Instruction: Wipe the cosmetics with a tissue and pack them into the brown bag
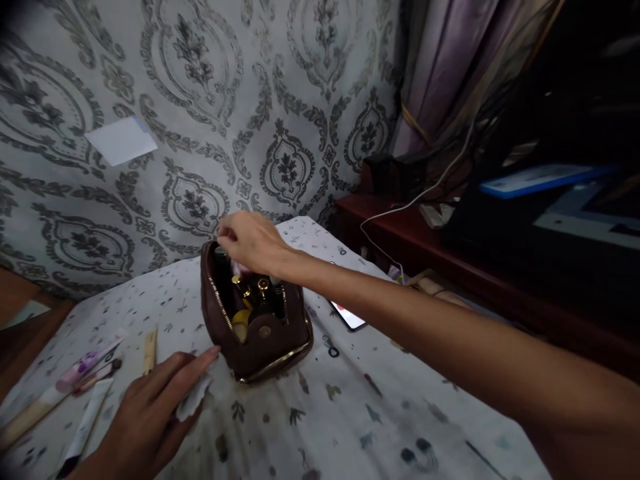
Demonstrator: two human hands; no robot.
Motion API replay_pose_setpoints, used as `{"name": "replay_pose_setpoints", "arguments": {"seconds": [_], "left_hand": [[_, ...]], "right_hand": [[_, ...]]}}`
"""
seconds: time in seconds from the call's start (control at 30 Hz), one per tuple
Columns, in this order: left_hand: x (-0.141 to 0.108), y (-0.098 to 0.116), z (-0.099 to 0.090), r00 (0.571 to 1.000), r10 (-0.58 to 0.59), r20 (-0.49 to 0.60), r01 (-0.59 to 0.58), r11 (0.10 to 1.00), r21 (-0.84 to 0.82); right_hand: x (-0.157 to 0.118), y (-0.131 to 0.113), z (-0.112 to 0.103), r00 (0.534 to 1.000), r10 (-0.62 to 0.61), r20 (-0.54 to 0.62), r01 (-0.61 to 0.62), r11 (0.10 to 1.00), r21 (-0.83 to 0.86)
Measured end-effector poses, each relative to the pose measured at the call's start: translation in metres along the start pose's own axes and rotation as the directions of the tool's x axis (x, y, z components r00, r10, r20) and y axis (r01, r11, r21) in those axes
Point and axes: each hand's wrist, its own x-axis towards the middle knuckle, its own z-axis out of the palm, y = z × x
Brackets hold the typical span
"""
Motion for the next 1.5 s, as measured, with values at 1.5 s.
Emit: {"name": "replay_pose_setpoints", "arguments": {"seconds": [1.5], "left_hand": [[-0.109,0.008,-0.011,0.638,-0.723,0.266,0.770,0.596,-0.226]], "right_hand": [[-0.140,-0.089,0.215,0.802,0.220,0.555,-0.580,0.065,0.812]]}}
